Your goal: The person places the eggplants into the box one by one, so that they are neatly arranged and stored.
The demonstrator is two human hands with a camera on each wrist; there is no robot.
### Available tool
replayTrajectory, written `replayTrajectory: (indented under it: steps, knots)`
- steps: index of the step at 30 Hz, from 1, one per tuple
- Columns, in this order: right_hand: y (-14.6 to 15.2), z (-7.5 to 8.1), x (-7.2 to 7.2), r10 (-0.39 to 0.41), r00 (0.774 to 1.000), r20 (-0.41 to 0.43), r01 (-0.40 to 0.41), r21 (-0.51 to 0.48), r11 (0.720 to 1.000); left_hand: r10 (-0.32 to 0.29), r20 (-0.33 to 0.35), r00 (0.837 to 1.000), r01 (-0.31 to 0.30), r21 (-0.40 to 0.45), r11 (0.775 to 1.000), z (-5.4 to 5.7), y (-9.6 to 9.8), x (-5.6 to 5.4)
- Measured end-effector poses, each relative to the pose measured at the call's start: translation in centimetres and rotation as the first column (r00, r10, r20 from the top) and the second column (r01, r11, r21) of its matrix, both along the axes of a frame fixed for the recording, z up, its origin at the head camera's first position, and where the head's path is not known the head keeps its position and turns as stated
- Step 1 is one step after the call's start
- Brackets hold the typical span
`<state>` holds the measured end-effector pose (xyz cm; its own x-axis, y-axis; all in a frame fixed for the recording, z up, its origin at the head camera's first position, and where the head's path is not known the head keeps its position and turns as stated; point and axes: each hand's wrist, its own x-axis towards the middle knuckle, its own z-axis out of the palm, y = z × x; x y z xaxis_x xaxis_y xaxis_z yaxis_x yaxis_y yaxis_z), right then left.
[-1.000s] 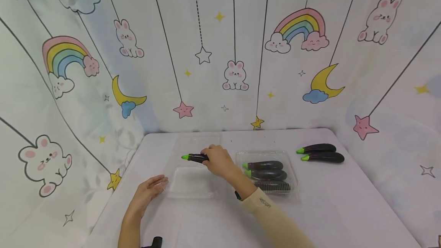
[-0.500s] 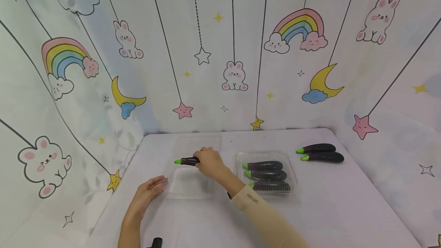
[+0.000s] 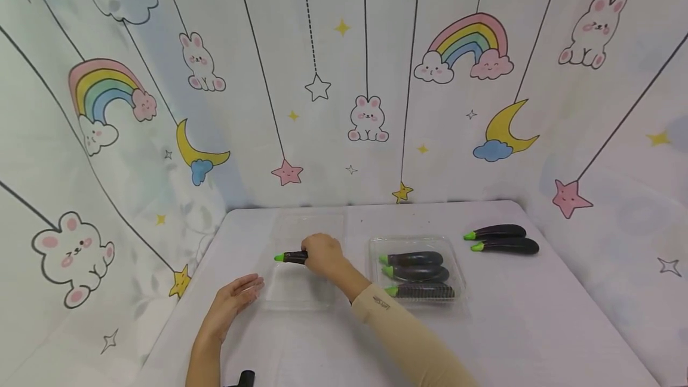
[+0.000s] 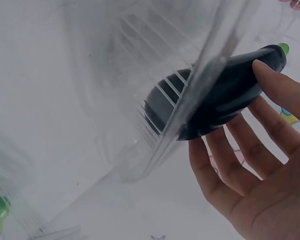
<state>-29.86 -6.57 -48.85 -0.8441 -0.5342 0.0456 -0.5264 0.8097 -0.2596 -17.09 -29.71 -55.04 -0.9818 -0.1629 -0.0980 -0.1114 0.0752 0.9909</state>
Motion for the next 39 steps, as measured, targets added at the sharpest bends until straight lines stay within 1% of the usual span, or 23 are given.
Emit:
replayTrajectory:
  steps: [5,12,17,20,25,31,34,39]
  knots:
    - [-0.4,-1.1,-0.5,-0.015,1.000,0.000,0.015,-0.005,1.000,-0.002,0.000,1.000,0.002,0.004,1.000,-0.2,0.0,-0.1]
    - [-0.9,-2.6,-1.0,-0.028,0.999,-0.042,0.028,0.003,1.000,-0.001,0.016,1.000,0.001,0.004,1.000,-0.4,0.0,-0.1]
    - [-1.1,-3.5,-1.2,-0.014,0.995,-0.095,0.016,0.024,1.000,-0.010,0.009,1.000,0.010,-0.008,1.000,-0.2,0.0,0.0]
    - [-1.2,-3.7,-1.2,-0.011,0.992,-0.127,0.017,0.050,0.999,-0.010,0.006,1.000,0.010,-0.013,1.000,-0.1,0.0,0.0]
    - [-1.1,-3.8,-0.9,-0.002,0.985,-0.170,0.013,0.065,0.998,-0.013,0.006,1.000,0.013,-0.003,1.000,-0.4,0.1,-0.1]
    - [-0.8,-3.9,-1.0,-0.004,0.980,-0.199,0.011,0.033,0.999,-0.017,0.007,1.000,0.017,-0.002,1.000,-0.4,0.0,-0.1]
    - [-0.5,-3.5,-1.1,-0.005,0.981,-0.196,0.008,0.012,1.000,-0.023,0.005,1.000,0.023,-0.003,1.000,-0.3,0.0,0.0]
    - [0.1,-2.2,-1.1,0.011,0.980,-0.200,-0.015,-0.019,1.000,-0.021,0.006,1.000,0.021,-0.001,1.000,-0.1,0.0,0.0]
